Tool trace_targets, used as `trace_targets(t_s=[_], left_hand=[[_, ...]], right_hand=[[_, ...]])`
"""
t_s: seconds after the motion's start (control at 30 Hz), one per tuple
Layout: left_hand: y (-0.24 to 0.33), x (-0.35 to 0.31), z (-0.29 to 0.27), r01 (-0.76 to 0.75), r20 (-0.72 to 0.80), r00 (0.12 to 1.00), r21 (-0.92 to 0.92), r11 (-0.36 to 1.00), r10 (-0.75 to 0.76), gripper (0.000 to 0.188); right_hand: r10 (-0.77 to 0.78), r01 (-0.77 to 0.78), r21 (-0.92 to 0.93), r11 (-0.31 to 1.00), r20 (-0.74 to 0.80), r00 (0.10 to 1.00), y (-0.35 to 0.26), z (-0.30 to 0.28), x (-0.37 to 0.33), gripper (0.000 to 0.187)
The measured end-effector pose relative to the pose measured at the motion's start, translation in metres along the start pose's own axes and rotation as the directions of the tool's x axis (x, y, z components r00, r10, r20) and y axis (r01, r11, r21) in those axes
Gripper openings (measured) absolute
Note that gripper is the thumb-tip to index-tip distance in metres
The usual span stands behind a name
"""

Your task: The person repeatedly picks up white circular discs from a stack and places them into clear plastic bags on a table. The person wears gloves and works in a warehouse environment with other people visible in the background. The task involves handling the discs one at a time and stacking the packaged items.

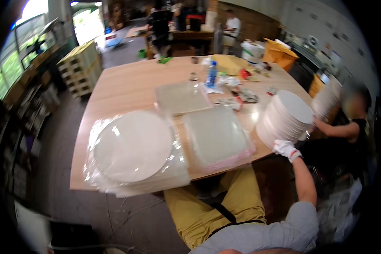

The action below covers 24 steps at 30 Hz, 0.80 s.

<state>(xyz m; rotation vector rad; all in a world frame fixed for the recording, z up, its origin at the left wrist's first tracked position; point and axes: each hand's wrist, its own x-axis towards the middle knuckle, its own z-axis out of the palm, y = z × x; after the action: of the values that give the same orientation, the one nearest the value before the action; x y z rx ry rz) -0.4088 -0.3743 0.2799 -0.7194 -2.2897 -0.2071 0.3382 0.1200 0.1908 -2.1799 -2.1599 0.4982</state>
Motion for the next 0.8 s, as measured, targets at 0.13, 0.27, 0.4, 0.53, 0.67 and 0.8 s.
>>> trace_targets(t_s=[0.13, 0.27, 0.4, 0.53, 0.67, 0.8], left_hand=[[0.17, -0.102, 0.028, -0.007, 0.417, 0.77, -0.752, 0.659, 0.484, 0.027], [0.395, -0.176, 0.058, 0.24, 0.094, 0.511, -0.97, -0.037, 0.855, 0.014], [0.543, -0.181, 0.027, -0.278, -0.334, 0.616, -0.94, -0.199, 0.714, 0.019], [0.58, -0.209, -0.013, 0.027, -0.288, 0.606, -0.924, -0.381, 0.741, 0.016], [0.607, -0.205, -0.037, 0.044, -0.215, 0.503, -0.961, -0.273, 0.837, 0.017], [0.627, -0.194, -0.053, 0.009, -0.168, 0.53, -0.979, -0.203, 0.831, 0.017]], right_hand=[[-0.211, 0.275, -0.247, 0.929, 0.255, 0.943, 0.012, 0.013, 0.033, 0.019], [-0.399, 0.676, -0.432, 0.596, 0.572, 0.717, 0.063, 0.004, 0.007, 0.037], [0.116, -0.225, 0.326, 0.918, 0.323, 0.939, 0.043, -0.069, -0.04, 0.021], [0.386, 0.257, 0.802, 0.539, -0.506, 0.771, 0.108, -0.106, -0.04, 0.018], [0.649, 0.401, 0.853, 0.334, -0.517, 0.558, 0.191, -0.107, -0.011, 0.011], [0.627, 0.172, 0.949, 0.265, -0.305, 0.717, 0.228, -0.105, -0.004, 0.016]])
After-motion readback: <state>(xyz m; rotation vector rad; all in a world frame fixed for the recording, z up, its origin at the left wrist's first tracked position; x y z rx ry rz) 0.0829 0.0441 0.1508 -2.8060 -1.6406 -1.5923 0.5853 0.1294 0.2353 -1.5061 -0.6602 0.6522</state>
